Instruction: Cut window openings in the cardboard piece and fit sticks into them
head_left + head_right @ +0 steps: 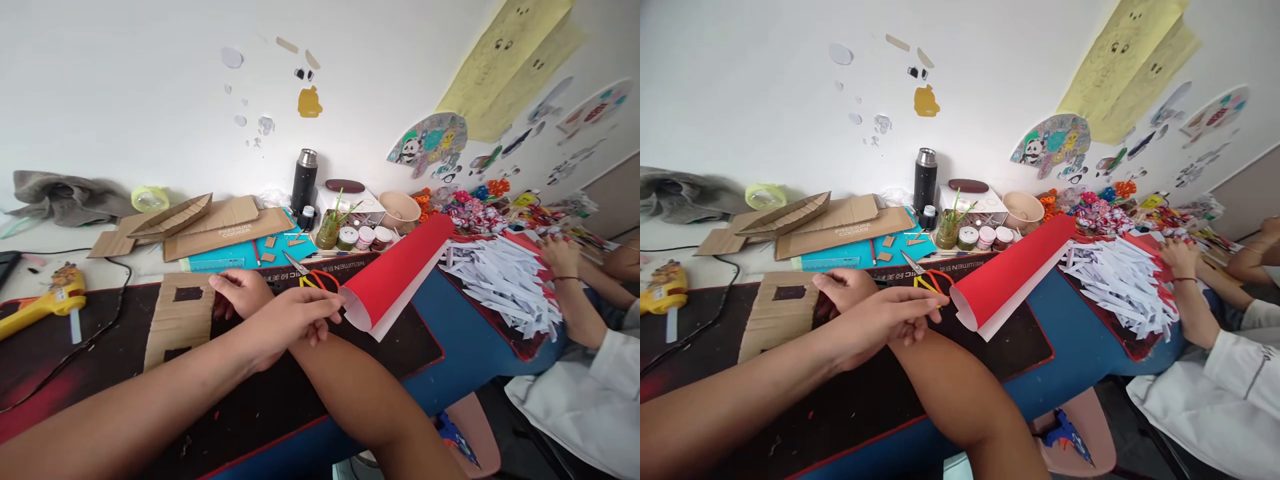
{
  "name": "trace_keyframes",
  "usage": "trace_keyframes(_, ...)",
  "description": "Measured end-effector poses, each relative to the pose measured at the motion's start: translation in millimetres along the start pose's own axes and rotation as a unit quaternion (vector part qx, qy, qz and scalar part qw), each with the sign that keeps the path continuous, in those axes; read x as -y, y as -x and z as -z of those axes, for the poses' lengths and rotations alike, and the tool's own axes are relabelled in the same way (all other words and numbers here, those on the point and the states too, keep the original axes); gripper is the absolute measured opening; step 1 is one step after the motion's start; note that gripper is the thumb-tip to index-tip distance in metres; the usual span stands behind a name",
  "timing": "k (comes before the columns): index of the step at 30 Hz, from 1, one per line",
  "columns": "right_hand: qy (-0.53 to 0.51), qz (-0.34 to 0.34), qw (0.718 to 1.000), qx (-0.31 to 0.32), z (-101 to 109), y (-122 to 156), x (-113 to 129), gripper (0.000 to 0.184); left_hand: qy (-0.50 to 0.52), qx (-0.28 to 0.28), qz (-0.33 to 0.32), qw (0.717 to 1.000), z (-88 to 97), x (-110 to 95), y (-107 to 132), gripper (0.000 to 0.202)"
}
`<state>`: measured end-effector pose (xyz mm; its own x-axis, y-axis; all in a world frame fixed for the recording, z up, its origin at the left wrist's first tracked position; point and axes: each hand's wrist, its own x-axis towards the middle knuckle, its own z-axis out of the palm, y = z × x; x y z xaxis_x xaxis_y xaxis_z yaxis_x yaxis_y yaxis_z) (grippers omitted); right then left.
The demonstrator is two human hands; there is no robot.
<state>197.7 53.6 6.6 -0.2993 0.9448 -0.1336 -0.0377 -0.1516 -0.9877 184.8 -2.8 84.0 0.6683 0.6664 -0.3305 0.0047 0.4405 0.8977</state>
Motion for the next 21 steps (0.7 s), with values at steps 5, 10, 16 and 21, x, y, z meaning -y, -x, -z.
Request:
trace_keyframes(5,-0.03,0.001,0.999,0.026,4,1,4,0.028,0.054,0.027,0.144,0.988,-31.5,0,-48,0.035)
trace_keyframes(10,-0.023,0.023,0.999,0.043,4,-2,-5,0.02,0.065,-0.014,0.15,0.986,-44.5,9,-71,0.035)
trace_keyframes(16,-0.006,0.042,0.998,0.054,3,-5,-13,0.025,0.082,-0.032,0.114,0.99,-47.9,16,-77,0.043)
trace_keyframes(21,-0.007,0.035,0.997,0.061,3,-4,-12,0.022,0.09,-0.044,0.106,0.989,-50.4,13,-75,0.046)
